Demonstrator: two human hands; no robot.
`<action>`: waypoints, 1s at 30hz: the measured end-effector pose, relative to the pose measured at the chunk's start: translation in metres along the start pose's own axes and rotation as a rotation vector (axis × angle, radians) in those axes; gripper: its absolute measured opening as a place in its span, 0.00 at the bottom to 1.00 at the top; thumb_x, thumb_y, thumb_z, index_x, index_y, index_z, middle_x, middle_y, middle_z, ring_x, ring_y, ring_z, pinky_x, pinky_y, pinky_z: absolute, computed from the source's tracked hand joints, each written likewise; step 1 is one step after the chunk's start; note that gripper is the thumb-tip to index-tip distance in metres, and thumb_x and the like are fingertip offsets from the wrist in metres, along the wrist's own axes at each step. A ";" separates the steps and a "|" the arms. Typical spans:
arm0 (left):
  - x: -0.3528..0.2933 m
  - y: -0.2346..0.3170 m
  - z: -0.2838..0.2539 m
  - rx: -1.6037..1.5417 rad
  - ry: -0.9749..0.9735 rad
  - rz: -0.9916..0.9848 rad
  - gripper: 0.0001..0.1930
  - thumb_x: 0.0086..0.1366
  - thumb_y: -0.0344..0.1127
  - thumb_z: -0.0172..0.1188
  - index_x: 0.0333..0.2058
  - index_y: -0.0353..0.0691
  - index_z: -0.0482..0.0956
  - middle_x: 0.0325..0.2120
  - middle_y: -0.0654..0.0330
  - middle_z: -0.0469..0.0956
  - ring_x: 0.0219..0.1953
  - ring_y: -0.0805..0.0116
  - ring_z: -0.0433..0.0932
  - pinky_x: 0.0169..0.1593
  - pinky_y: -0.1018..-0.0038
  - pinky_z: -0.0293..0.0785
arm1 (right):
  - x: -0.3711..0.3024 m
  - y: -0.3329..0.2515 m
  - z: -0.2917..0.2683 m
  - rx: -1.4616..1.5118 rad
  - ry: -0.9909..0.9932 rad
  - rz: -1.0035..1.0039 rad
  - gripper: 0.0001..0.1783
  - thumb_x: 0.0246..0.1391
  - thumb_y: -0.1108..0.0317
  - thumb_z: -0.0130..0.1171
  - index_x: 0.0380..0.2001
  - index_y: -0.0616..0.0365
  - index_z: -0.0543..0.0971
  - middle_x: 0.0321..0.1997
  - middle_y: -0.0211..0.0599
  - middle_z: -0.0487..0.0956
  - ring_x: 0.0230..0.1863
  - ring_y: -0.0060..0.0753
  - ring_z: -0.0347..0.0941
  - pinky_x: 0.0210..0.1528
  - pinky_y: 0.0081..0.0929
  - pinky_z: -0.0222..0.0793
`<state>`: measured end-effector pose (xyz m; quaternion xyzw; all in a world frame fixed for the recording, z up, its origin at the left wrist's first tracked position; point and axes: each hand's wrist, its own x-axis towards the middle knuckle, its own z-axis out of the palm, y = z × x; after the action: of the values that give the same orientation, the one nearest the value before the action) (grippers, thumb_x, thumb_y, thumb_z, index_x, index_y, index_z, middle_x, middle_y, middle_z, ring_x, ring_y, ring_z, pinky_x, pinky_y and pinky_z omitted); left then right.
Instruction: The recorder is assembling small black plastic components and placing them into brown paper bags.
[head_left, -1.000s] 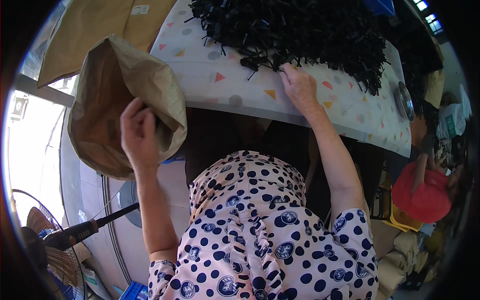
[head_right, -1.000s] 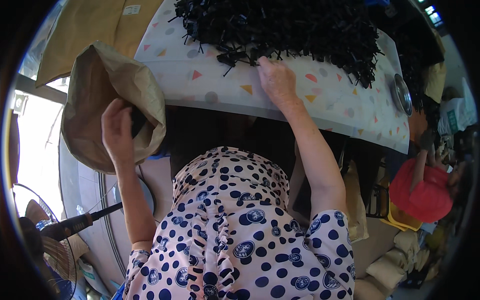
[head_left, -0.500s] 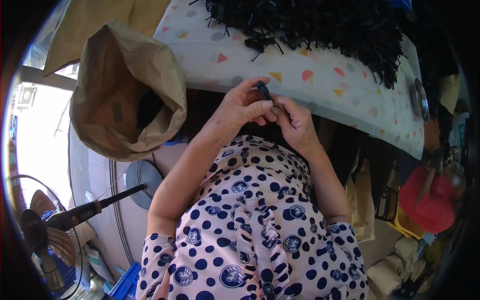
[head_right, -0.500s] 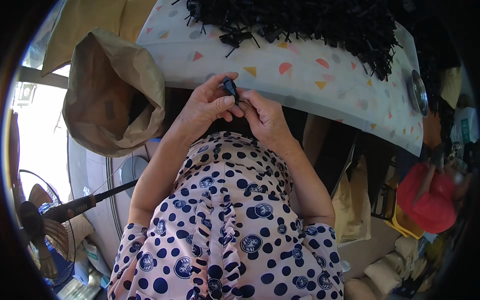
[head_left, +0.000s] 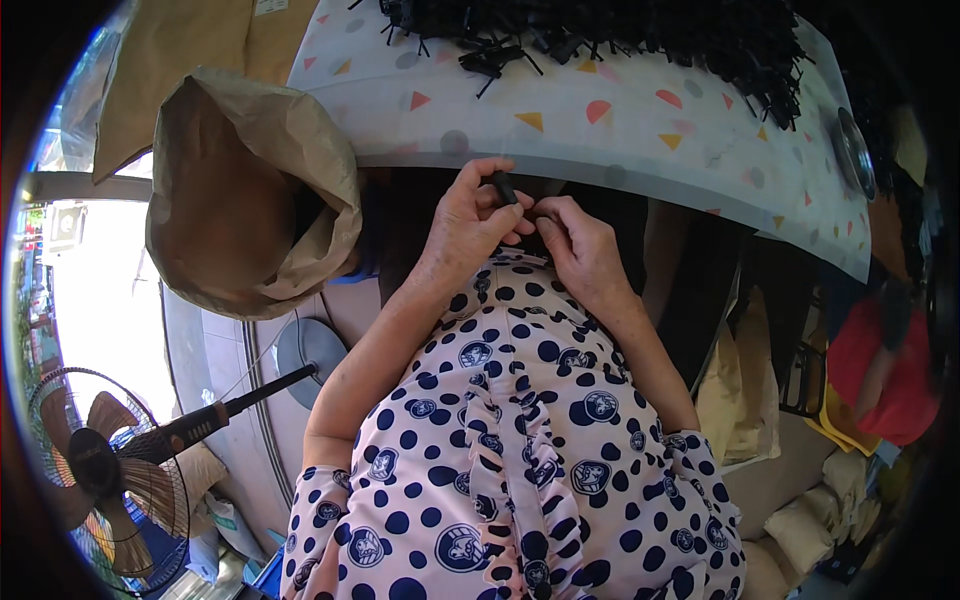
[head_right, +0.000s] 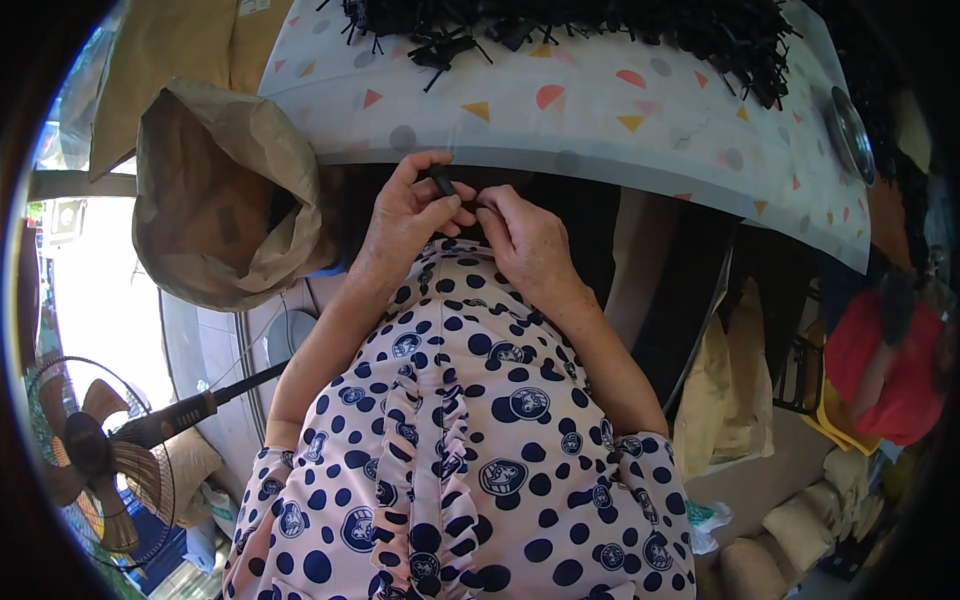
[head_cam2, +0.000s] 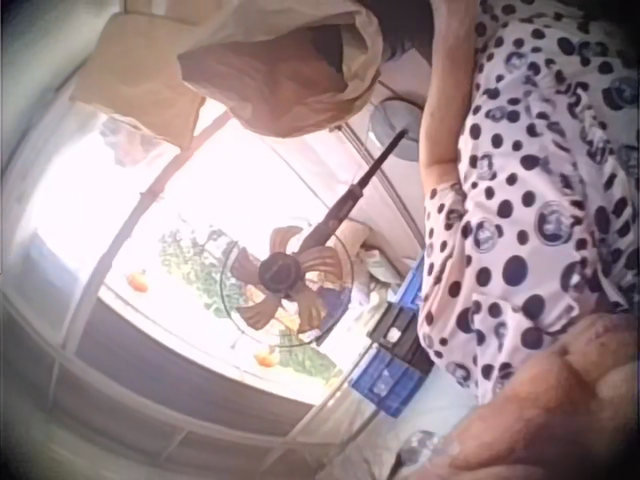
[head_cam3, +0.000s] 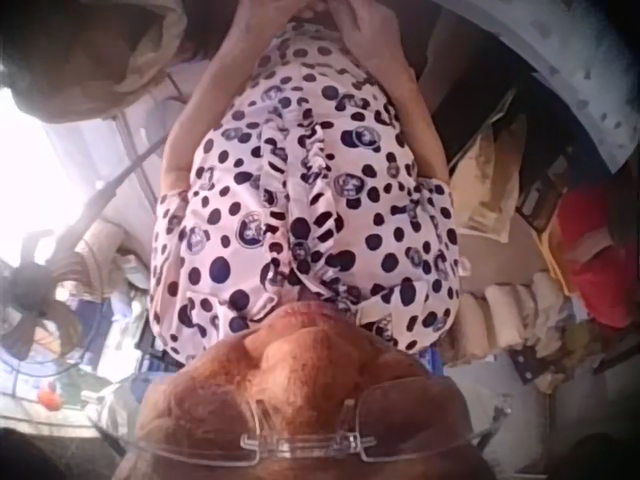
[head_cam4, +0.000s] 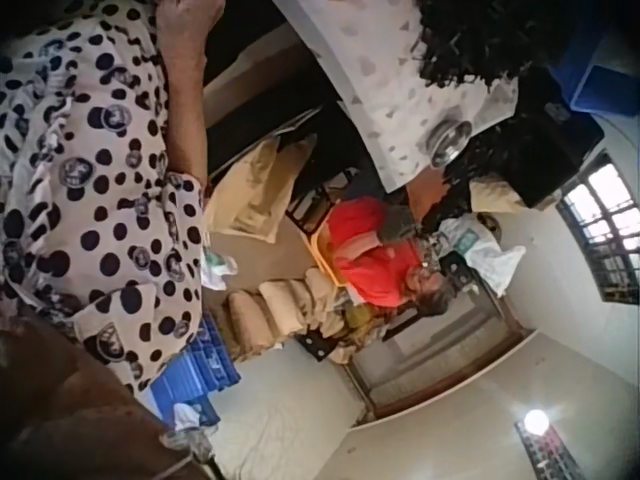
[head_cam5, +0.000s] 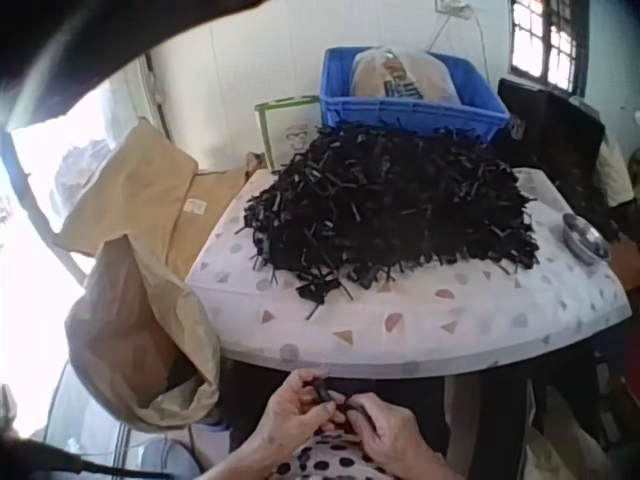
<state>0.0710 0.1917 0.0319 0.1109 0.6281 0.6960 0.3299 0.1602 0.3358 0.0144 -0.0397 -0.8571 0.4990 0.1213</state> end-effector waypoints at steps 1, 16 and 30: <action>0.000 -0.001 0.000 0.018 0.003 0.014 0.21 0.61 0.21 0.53 0.52 0.38 0.63 0.37 0.56 0.76 0.31 0.75 0.78 0.32 0.84 0.74 | 0.000 -0.003 -0.002 0.150 0.003 0.081 0.08 0.60 0.72 0.51 0.41 0.64 0.72 0.28 0.37 0.76 0.29 0.22 0.72 0.33 0.20 0.69; -0.005 -0.003 -0.001 0.405 -0.063 0.137 0.15 0.58 0.18 0.52 0.43 0.36 0.63 0.23 0.64 0.73 0.25 0.81 0.75 0.28 0.84 0.73 | 0.009 -0.011 0.011 0.325 -0.077 0.119 0.09 0.63 0.70 0.46 0.38 0.65 0.70 0.25 0.47 0.78 0.27 0.36 0.79 0.30 0.27 0.73; -0.005 -0.009 -0.004 0.508 0.102 0.367 0.13 0.60 0.26 0.55 0.42 0.39 0.64 0.26 0.54 0.75 0.25 0.62 0.77 0.31 0.72 0.72 | 0.016 -0.008 0.023 0.363 0.022 0.061 0.09 0.64 0.67 0.47 0.41 0.62 0.70 0.24 0.42 0.76 0.22 0.30 0.73 0.26 0.24 0.68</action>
<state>0.0760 0.1854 0.0239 0.2663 0.7670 0.5694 0.1286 0.1394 0.3153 0.0126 -0.0488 -0.7501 0.6484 0.1206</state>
